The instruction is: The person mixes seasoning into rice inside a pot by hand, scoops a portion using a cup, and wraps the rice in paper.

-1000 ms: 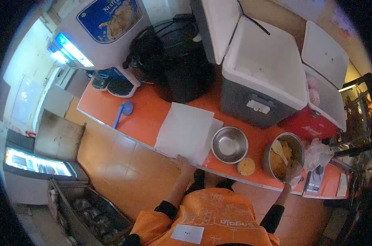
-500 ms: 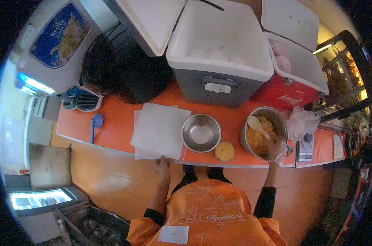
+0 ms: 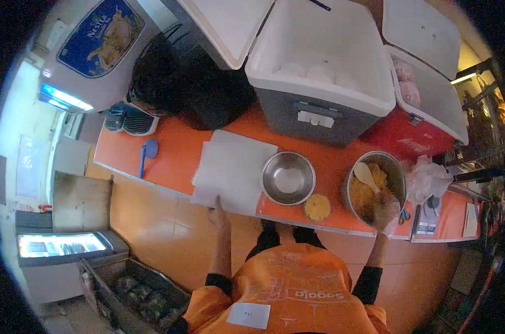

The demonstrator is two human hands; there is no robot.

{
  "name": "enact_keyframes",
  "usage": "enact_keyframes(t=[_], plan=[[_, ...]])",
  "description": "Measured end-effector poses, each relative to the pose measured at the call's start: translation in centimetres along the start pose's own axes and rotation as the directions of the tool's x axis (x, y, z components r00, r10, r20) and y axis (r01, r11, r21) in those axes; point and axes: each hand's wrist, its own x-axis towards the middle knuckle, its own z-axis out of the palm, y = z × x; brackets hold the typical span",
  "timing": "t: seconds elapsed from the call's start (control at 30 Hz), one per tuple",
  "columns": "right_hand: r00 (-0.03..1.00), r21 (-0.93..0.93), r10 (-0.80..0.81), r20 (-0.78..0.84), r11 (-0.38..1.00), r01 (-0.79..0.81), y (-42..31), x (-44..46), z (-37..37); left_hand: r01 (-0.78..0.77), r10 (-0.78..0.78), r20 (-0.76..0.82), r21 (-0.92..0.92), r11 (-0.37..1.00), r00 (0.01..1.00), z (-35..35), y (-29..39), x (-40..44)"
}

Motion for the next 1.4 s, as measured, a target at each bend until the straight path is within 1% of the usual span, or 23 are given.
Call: enact_keyframes(t=[0.03, 0.1, 0.13, 0.2, 0.23, 0.3, 0.37, 0.4, 0.47, 0.53, 0.7, 0.77, 0.8, 0.87, 0.9, 0.97, 1.0, 1.07, 1.17, 1.2, 1.27, 1.33, 1.4], plan=[[0.995, 0.025, -0.006, -0.098, 1.000, 0.008, 0.1, -0.1, 0.6, 0.066, -0.066, -0.012, -0.016, 0.998, 0.998, 0.3, 1.4, 1.3], [0.980, 0.049, -0.013, -0.197, 0.999, 0.023, 0.8, -0.2, 1.9, -0.180, 0.181, 0.001, 0.122, 0.976, 0.984, -0.5, -1.1, 7.2], [0.981, 0.104, 0.033, -0.190, 0.994, -0.013, 1.6, 0.2, 2.7, -0.182, 0.183, -0.001, 0.116, 0.976, 0.983, 1.2, 1.4, 6.5], [0.981, 0.157, 0.074, -0.179, 0.987, -0.046, 2.6, 0.4, 3.0, -0.401, 0.469, 0.067, 0.634, 0.661, 0.880, 4.8, 10.5, 2.3], [0.989, 0.088, 0.050, -0.136, 0.995, -0.039, 2.8, 0.3, 2.8, -0.395, 0.469, 0.059, 0.636, 0.663, 0.881, 5.3, 11.7, 1.7], [0.997, 0.019, 0.016, -0.082, 1.000, -0.014, 2.1, 0.3, 2.0, -0.835, 0.640, 0.625, 0.548, 0.048, 0.447, 5.7, 13.6, 0.5], [0.995, 0.054, 0.007, -0.095, 0.999, -0.002, 0.5, 0.3, 1.3, -0.924, 0.391, 0.847, 0.381, 0.027, 0.360, 7.0, 14.8, -1.8], [0.995, 0.060, -0.003, -0.095, 0.998, 0.009, 0.8, 0.3, 1.7, -0.921, 0.397, 0.842, 0.389, 0.022, 0.365, 6.9, 14.0, -1.4], [0.988, 0.036, 0.042, -0.150, 0.999, -0.037, 1.3, 0.2, 2.7, -0.996, 0.149, 0.986, 0.079, -0.036, 0.073, 6.3, 10.1, 1.1], [0.983, 0.019, 0.051, -0.174, 0.999, -0.049, 0.7, 0.3, 2.7, -0.993, 0.100, 0.988, 0.116, 0.021, 0.117, 3.7, 5.0, 4.7], [0.984, -0.058, 0.019, -0.177, 0.998, -0.030, -0.6, 0.1, 1.1, -0.985, -0.071, 0.985, 0.162, 0.062, 0.158, 2.9, 4.9, 3.8], [0.988, -0.205, 0.148, 0.039, 0.969, -0.137, 1.1, 0.7, 1.9, -0.950, -0.208, 0.960, 0.231, 0.208, 0.188, 3.3, 5.9, 2.9], [0.988, -0.206, 0.148, 0.038, 0.969, -0.137, 2.6, 0.7, 2.9, -0.933, -0.254, 0.948, 0.258, 0.252, 0.194, 3.5, 6.2, 2.7], [0.994, 0.074, 0.061, -0.090, 0.996, -0.054, 4.2, 0.3, 4.2, -0.863, -0.157, 0.969, 0.242, 0.443, 0.191, 3.4, 5.9, 2.8], [0.994, 0.072, 0.062, -0.093, 0.996, -0.056, 4.0, 0.2, 4.0, -0.863, -0.156, 0.970, 0.239, 0.445, 0.188, 3.4, 5.5, 2.9], [0.989, -0.148, -0.022, -0.150, 0.989, 0.000, 2.8, 0.1, 3.2, -0.874, 0.276, 0.857, 0.329, 0.357, 0.436, 3.3, 4.3, 3.0], [0.988, -0.150, -0.024, -0.150, 0.989, 0.001, 2.5, 0.0, 3.1, -0.873, 0.277, 0.856, 0.330, 0.359, 0.437, 2.8, 2.8, 3.3], [0.984, -0.042, 0.041, -0.175, 0.998, -0.049, 1.6, 0.0, 2.7, -0.816, 0.292, 0.778, 0.578, 0.017, 0.557, 2.0, 0.9, 3.2], [0.993, 0.076, 0.121, 0.002, 0.990, -0.121, -0.4, 0.7, 0.9, -0.811, 0.192, 0.798, 0.585, -0.020, 0.571, 1.3, 1.6, 4.4], [0.991, 0.065, 0.137, -0.002, 0.989, -0.136, -0.7, 0.7, 0.7, -0.820, 0.181, 0.808, 0.572, -0.013, 0.561, 1.5, 2.3, 4.6], [0.997, -0.193, -0.058, -0.057, 0.980, 0.046, -0.7, 1.0, 0.9, -0.844, 0.174, 0.847, 0.524, -0.115, 0.502, 2.8, 3.3, 5.8], [0.986, -0.029, 0.020, -0.163, 0.999, -0.025, -0.4, 1.1, 1.1, -0.831, 0.092, 0.831, 0.554, -0.049, 0.548, 3.9, 3.5, 8.4], [0.875, -0.026, 0.484, -0.002, 0.875, -0.483, -2.4, 2.0, -0.4, -0.820, 0.008, 0.822, 0.569, -0.063, 0.570, 3.9, 3.2, 10.2]])
